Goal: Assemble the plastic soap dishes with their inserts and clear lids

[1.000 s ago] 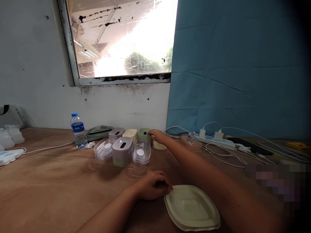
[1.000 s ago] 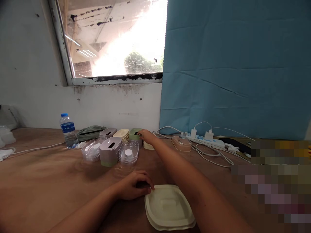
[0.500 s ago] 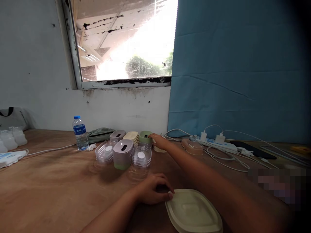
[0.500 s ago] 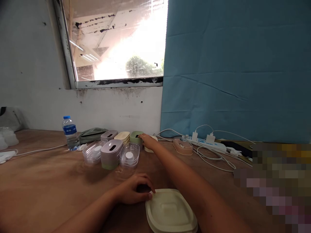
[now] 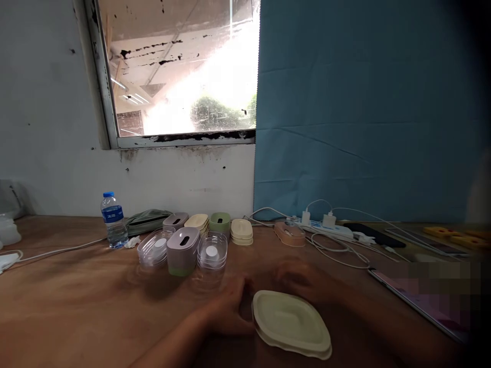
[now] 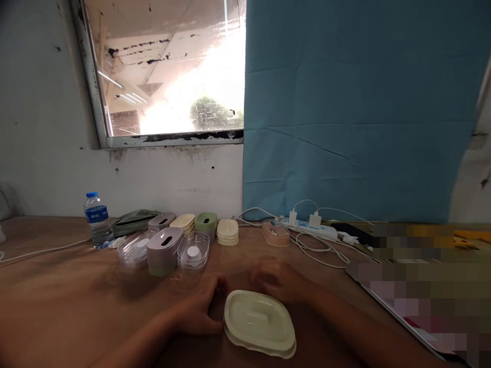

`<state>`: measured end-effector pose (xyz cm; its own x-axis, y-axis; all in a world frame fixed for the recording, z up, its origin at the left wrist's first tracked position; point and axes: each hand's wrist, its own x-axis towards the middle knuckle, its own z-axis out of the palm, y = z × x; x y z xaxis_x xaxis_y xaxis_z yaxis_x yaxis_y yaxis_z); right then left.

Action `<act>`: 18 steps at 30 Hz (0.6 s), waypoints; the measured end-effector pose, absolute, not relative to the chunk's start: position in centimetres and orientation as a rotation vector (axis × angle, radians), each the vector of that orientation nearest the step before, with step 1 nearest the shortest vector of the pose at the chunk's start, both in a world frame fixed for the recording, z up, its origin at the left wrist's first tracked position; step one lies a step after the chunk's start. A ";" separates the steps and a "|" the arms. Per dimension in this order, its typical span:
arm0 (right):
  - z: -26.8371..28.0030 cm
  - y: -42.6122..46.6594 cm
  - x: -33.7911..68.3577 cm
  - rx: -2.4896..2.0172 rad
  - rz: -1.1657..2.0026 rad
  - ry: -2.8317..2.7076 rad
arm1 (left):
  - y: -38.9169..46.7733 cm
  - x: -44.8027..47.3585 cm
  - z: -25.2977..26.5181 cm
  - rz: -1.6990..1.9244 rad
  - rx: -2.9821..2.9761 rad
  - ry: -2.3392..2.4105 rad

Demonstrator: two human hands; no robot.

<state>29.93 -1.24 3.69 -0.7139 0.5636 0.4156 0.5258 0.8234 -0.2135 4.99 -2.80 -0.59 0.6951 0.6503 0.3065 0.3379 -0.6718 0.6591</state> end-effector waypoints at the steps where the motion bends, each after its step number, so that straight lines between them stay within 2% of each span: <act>1: 4.0 -2.7 30.7 -0.765 0.245 -2.616 | -2.7 5.2 -0.8 0.762 2.329 0.797; 4: 4.2 -6.5 32.7 -0.807 0.363 -2.679 | -2.5 5.7 -1.2 0.841 2.356 0.911; 8: 2.3 -9.1 34.5 -0.978 0.350 -2.670 | -2.6 6.0 -0.9 0.848 2.471 1.006; 18: 1.3 -7.3 33.6 -0.982 0.367 -2.601 | -2.2 4.2 0.8 1.096 2.981 1.149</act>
